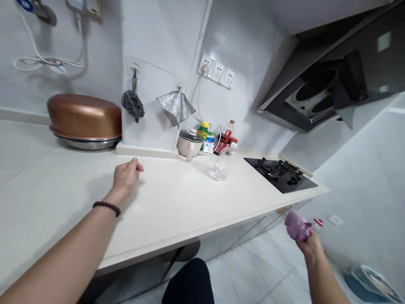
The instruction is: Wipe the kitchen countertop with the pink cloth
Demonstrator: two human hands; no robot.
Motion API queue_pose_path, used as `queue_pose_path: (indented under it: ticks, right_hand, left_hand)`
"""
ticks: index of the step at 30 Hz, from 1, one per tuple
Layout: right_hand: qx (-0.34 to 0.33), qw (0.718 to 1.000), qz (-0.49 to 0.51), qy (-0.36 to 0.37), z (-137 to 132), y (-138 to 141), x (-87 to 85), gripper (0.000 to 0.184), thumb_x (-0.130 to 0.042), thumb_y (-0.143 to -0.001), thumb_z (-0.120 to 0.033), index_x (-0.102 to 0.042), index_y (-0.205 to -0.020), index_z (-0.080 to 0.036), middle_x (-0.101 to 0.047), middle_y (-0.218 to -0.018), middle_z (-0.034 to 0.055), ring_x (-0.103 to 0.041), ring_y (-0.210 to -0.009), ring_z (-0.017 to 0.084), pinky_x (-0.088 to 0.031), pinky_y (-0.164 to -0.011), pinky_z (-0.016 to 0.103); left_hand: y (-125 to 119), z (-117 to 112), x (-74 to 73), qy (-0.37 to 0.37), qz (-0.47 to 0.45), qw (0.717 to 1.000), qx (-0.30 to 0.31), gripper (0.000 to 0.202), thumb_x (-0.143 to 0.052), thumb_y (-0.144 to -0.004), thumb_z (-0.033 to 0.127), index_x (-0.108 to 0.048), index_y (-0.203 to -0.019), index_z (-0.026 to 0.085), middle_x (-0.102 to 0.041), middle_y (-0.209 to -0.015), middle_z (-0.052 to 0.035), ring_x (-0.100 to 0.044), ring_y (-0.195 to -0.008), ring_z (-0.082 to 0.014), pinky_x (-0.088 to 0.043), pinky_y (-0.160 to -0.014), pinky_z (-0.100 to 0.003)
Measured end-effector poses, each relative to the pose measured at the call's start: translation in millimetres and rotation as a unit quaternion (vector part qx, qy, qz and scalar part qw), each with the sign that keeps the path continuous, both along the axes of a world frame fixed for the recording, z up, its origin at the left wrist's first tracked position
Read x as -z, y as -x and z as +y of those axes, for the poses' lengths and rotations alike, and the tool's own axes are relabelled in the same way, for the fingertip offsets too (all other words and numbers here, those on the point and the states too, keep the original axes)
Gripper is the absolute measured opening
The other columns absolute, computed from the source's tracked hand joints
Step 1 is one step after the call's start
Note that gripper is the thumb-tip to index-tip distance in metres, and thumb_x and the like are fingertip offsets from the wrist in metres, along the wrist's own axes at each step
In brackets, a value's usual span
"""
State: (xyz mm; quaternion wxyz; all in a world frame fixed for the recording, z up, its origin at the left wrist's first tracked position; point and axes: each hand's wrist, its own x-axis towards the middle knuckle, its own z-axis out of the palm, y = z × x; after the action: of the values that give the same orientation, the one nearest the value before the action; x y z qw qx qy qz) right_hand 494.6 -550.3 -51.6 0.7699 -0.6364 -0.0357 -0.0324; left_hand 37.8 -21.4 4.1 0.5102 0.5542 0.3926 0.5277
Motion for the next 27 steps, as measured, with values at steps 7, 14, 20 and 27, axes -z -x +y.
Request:
queue_pose_path:
  ticks: [7, 14, 20, 27]
  right_hand:
    - [-0.147, 0.975, 0.010, -0.164, 79.8, 28.4, -24.1, 0.039, -0.051, -0.086, -0.041, -0.071, -0.113, -0.021, -0.065, -0.133, 0.0145, -0.057, -0.128, 0.028, -0.044, -0.108, 0.047]
    - [-0.238, 0.966, -0.043, -0.094, 133.7, 74.4, -17.8, 0.055, -0.054, -0.088, -0.057, -0.064, -0.131, -0.023, -0.059, -0.141, 0.0123, -0.051, -0.135, 0.030, -0.039, -0.112, 0.055]
    - [-0.308, 0.913, -0.197, 0.179, 152.8, 99.6, -19.4, 0.061, -0.060, -0.086, -0.060, -0.058, -0.140, -0.031, -0.045, -0.155, 0.0041, -0.033, -0.148, 0.027, -0.020, -0.122, 0.052]
    - [-0.286, 0.726, -0.313, 0.541, 201.8, 131.8, 3.7, 0.073, -0.033, -0.097, -0.064, -0.039, -0.154, -0.019, -0.025, -0.164, 0.0089, -0.011, -0.154, 0.030, -0.011, -0.123, 0.054]
  left_hand:
    - [2.7, 4.9, 5.9, 0.008, 0.003, 1.000, -0.001, 0.033, -0.051, -0.082, 0.045, -0.055, -0.060, 0.021, -0.037, -0.045, 0.0036, -0.033, -0.042, -0.0116, -0.023, -0.042, -0.025]
    - [4.1, 0.2, 0.0, 0.001, -0.005, 1.000, -0.010, 0.034, -0.049, -0.083, 0.043, -0.055, -0.058, 0.021, -0.036, -0.043, 0.0042, -0.033, -0.042, -0.0112, -0.024, -0.043, -0.025]
    - [3.8, 3.1, 2.0, 0.005, -0.006, 1.000, -0.004, 0.035, -0.050, -0.082, 0.044, -0.056, -0.057, 0.021, -0.037, -0.043, 0.0038, -0.033, -0.042, -0.0119, -0.025, -0.043, -0.026]
    - [4.1, 3.4, 4.0, -0.002, 0.006, 1.000, 0.002, 0.036, -0.049, -0.082, 0.046, -0.056, -0.058, 0.021, -0.037, -0.044, 0.0032, -0.032, -0.043, -0.0126, -0.022, -0.041, -0.026]
